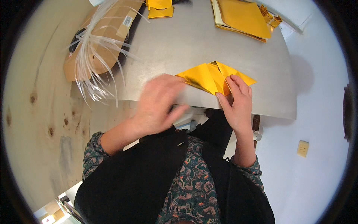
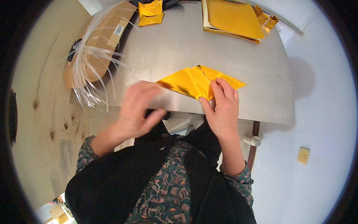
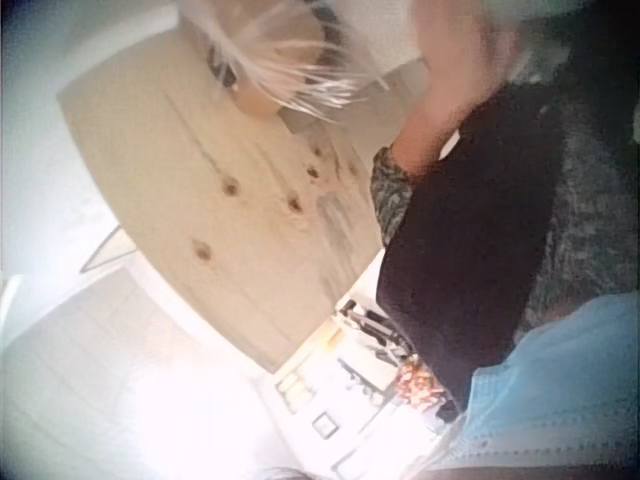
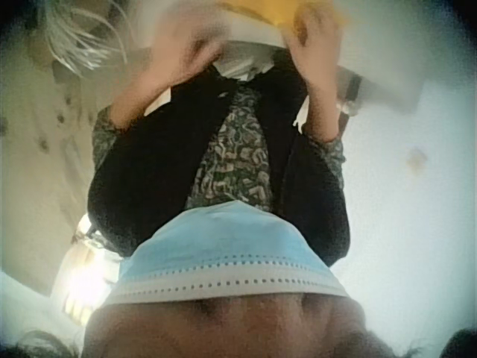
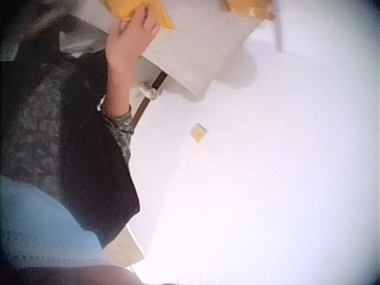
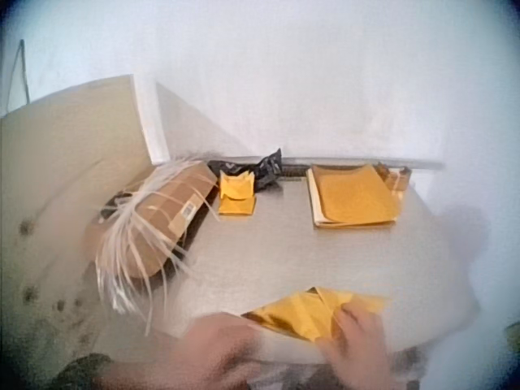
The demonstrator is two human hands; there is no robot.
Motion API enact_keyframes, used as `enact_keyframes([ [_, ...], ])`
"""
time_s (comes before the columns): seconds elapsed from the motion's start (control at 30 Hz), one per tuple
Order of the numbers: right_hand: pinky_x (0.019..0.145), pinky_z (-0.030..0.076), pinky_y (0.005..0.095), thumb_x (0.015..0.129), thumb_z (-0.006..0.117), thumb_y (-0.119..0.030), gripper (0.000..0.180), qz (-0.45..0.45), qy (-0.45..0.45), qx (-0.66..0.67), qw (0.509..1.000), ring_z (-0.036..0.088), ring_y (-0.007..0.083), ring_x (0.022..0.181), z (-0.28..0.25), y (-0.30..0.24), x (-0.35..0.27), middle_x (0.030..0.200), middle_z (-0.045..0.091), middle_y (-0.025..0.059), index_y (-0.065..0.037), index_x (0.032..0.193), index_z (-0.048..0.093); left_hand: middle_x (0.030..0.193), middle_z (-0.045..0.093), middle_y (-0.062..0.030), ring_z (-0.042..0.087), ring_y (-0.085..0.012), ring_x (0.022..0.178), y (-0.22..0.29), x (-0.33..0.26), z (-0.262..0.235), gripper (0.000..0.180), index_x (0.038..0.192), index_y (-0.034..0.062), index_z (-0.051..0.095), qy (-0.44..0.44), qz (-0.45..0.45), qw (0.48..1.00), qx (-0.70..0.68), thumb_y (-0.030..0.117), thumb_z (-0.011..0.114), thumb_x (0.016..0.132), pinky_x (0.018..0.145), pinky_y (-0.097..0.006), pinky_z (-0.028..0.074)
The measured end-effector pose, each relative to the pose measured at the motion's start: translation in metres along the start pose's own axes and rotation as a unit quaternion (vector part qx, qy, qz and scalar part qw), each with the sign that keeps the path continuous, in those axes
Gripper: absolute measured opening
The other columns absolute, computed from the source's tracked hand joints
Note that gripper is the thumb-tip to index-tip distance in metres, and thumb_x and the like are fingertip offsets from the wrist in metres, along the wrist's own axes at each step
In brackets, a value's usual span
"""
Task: The person folds a yellow sheet of paper by hand into a small origami shape on a table. They repeatedly crease and adjust the paper, then place the finished piece among other completed yellow shapes.
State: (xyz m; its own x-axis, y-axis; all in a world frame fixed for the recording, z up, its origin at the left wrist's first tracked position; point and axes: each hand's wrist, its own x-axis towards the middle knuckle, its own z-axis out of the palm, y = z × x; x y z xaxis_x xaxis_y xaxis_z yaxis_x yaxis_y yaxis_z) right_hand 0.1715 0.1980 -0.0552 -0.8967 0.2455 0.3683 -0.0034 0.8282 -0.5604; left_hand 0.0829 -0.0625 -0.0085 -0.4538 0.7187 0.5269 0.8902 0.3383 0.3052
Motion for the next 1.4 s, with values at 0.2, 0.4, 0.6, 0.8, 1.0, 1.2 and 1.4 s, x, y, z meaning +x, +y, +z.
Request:
enact_keyframes([
  [0.2,0.113,0.041,0.0479,0.086,0.080,-0.025,0.056,-0.046,0.000,-0.045,0.998,0.050,0.0388,0.131,-0.005,-0.004,-0.005,0.143,0.057,0.0173,0.003,0.132,0.064,0.157,0.047,-0.0127,0.038,-0.0307,0.150,0.003,0.009,0.046,0.072,0.147,0.0076,0.053,-0.154,-0.011,0.986,0.068,0.036,0.080,0.086,0.123,-0.053,0.030],
  [0.4,0.124,0.023,0.0607,0.085,0.081,-0.024,0.046,-0.117,-0.080,-0.063,0.988,0.053,0.0314,0.139,-0.022,-0.010,-0.028,0.138,0.065,0.0091,-0.005,0.125,0.069,0.132,0.066,-0.0058,0.059,-0.0269,0.127,-0.004,-0.011,0.031,0.038,0.123,0.0126,0.069,-0.107,0.039,0.993,0.032,0.021,0.078,0.088,0.114,-0.052,0.040],
  [0.6,0.115,0.040,0.0529,0.094,0.071,-0.007,0.020,-0.158,-0.051,0.025,0.986,0.069,0.0296,0.109,-0.039,-0.009,-0.003,0.111,0.074,0.0104,-0.007,0.113,0.072,0.094,0.072,-0.0037,0.069,-0.0241,0.088,-0.007,0.022,0.015,0.019,0.110,0.0102,0.073,0.006,-0.005,0.997,-0.081,0.011,0.074,0.091,0.096,-0.040,0.053],
  [0.8,0.089,0.055,0.0388,0.099,0.058,-0.003,0.030,0.009,-0.089,0.178,0.980,0.069,0.0337,0.096,-0.039,-0.008,0.052,0.109,0.071,0.0172,-0.004,0.128,0.065,0.093,0.074,-0.0118,0.072,-0.0257,0.083,-0.035,0.077,0.012,0.019,0.111,0.0037,0.071,-0.097,-0.178,0.961,-0.188,0.014,0.069,0.095,0.078,-0.038,0.057],
  [1.0,0.087,0.054,0.0413,0.093,0.063,-0.006,0.034,-0.079,-0.065,0.026,0.994,0.065,0.0343,0.101,0.001,0.017,0.066,0.107,0.065,0.0161,-0.006,0.127,0.067,0.130,0.059,-0.0171,0.053,-0.0386,0.128,-0.013,0.063,0.071,0.043,0.124,0.0013,0.062,-0.053,-0.026,0.998,0.005,0.020,0.076,0.088,0.112,-0.046,0.044],
  [1.2,0.101,0.046,0.0499,0.093,0.067,-0.012,0.036,-0.177,0.016,-0.078,0.981,0.059,0.0373,0.116,0.002,0.010,0.048,0.122,0.064,0.0181,-0.003,0.128,0.066,0.152,0.048,-0.0200,0.042,-0.0376,0.145,0.005,0.045,0.101,0.061,0.141,-0.0005,0.054,-0.074,-0.080,0.994,-0.011,0.025,0.075,0.090,0.123,-0.049,0.033],
  [1.4,0.124,0.024,0.0580,0.102,0.058,-0.028,0.053,-0.131,-0.087,0.023,0.987,0.053,0.0387,0.139,-0.001,-0.033,-0.032,0.146,0.058,0.0198,0.001,0.146,0.052,0.164,0.037,-0.0190,0.028,-0.0360,0.156,0.001,0.041,0.096,0.072,0.154,0.0015,0.043,-0.141,-0.086,0.986,0.005,0.026,0.071,0.092,0.128,-0.050,0.023],
])
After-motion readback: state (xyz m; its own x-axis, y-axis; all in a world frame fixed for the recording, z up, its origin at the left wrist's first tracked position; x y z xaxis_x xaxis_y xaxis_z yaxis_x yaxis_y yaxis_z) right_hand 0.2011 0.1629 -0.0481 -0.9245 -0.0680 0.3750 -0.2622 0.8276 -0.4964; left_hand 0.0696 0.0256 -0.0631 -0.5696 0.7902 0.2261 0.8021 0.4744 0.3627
